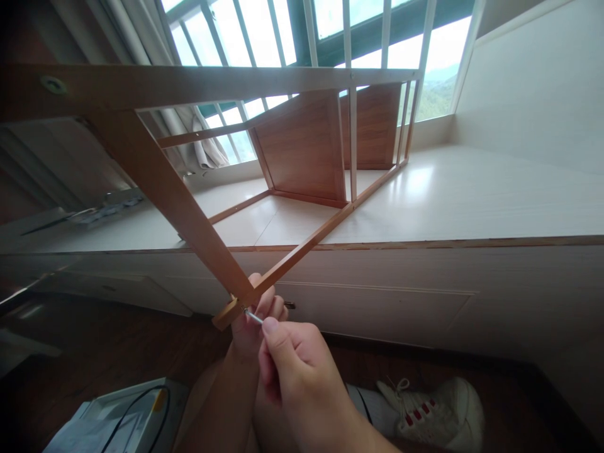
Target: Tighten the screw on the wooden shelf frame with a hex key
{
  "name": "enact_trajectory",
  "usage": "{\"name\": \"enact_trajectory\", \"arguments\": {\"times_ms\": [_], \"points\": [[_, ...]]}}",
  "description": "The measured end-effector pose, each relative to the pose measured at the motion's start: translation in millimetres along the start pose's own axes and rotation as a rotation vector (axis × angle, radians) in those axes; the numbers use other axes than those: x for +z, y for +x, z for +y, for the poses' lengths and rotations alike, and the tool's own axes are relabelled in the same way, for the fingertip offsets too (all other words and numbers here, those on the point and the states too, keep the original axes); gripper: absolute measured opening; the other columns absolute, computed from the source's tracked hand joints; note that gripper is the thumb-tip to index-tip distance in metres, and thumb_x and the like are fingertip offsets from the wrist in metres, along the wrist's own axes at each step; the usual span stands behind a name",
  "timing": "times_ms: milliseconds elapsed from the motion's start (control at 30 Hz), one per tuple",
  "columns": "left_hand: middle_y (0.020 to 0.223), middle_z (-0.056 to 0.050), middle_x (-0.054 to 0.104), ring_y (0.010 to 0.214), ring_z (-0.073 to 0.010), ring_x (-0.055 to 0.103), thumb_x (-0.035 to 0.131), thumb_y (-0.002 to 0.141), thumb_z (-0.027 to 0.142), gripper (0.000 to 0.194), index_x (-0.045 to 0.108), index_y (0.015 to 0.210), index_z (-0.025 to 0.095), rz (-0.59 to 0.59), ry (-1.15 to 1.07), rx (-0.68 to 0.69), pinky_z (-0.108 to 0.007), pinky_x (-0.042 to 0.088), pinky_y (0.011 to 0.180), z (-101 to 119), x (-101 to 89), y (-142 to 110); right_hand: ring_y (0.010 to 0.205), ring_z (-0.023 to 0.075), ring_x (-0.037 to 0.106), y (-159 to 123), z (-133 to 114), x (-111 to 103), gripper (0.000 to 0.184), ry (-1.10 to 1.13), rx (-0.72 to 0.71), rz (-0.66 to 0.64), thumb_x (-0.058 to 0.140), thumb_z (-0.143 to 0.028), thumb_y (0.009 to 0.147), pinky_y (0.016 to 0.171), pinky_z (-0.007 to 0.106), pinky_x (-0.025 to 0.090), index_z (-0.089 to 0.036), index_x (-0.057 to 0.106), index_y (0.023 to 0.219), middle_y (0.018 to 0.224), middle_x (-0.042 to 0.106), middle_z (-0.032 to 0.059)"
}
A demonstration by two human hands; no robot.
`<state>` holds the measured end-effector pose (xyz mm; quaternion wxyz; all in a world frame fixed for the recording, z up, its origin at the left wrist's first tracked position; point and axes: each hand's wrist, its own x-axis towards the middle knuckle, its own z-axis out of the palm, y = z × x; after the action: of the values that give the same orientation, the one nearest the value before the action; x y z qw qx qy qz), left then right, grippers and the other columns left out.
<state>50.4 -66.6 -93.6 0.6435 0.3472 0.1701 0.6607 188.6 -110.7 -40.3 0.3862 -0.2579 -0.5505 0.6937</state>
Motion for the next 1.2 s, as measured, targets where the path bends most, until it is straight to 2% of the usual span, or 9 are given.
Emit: {"name": "enact_trajectory", "arguments": {"times_ms": [200,333,500,700,967,1200], "points": [[0.058,0.006,0.031,0.048,-0.0101,0.025,0.075,0.074,0.059,0.050,0.042,0.070,0.021,-0.071,-0.039,0.090,-0.024,0.029,0.046,-11.3,0.5,-4.5,0.058,0.0096,0.039,-1.1,-4.9,-14.1,0.039,-0.680,-0.400,0.084,0.041,-0.035,0.100,0.058,0.025,0.027,-0.018,0.043,0.066,0.062,0.046,-0.0018],[0.059,0.006,0.029,0.051,-0.0107,0.025,0.076,0.074,0.058,0.049,0.045,0.073,0.021,-0.086,-0.051,0.109,-0.023,0.028,0.048,-19.9,-1.4,-6.9,0.060,0.0100,0.039,-1.7,-12.8,-19.2,0.031,-0.915,-0.521,0.074,0.041,-0.025,0.099,0.060,0.026,0.025,-0.019,0.040,0.069,0.066,0.048,-0.0023],[0.062,0.006,0.030,0.052,-0.0107,0.022,0.076,0.075,0.056,0.045,0.048,0.076,0.021,-0.078,-0.056,0.112,-0.023,0.028,0.049,-20.2,-6.3,-7.4,0.064,0.0114,0.044,-2.1,-21.9,-23.0,0.026,-1.004,-0.571,0.029,0.039,-0.023,0.101,0.062,0.026,0.028,-0.020,0.045,0.076,0.072,0.053,-0.0015],[0.059,0.005,0.028,0.052,-0.0112,0.024,0.078,0.074,0.051,0.048,0.042,0.067,0.020,-0.061,-0.035,0.105,-0.024,0.030,0.052,-17.8,-10.1,-6.5,0.068,0.0123,0.047,-0.3,-21.0,-22.6,0.026,-1.039,-0.623,-0.011,0.038,-0.025,0.104,0.066,0.026,0.030,-0.020,0.049,0.081,0.076,0.058,-0.0014],[0.062,0.006,0.025,0.052,-0.0115,0.021,0.077,0.075,0.052,0.044,0.046,0.072,0.021,-0.037,-0.039,0.109,-0.024,0.030,0.051,-19.8,-13.3,-8.7,0.064,0.0124,0.044,0.1,-21.0,-23.1,0.025,-1.106,-0.680,0.038,0.041,-0.023,0.103,0.062,0.028,0.027,-0.020,0.049,0.079,0.073,0.055,-0.0023],[0.061,0.006,0.024,0.051,-0.0105,0.022,0.078,0.074,0.053,0.044,0.048,0.072,0.020,-0.035,-0.005,0.133,-0.024,0.029,0.047,-15.5,-10.1,-8.4,0.064,0.0131,0.044,-0.1,-23.5,-24.1,0.027,-1.162,-0.669,0.063,0.040,-0.025,0.103,0.062,0.029,0.026,-0.020,0.049,0.078,0.072,0.056,-0.0015]]}}
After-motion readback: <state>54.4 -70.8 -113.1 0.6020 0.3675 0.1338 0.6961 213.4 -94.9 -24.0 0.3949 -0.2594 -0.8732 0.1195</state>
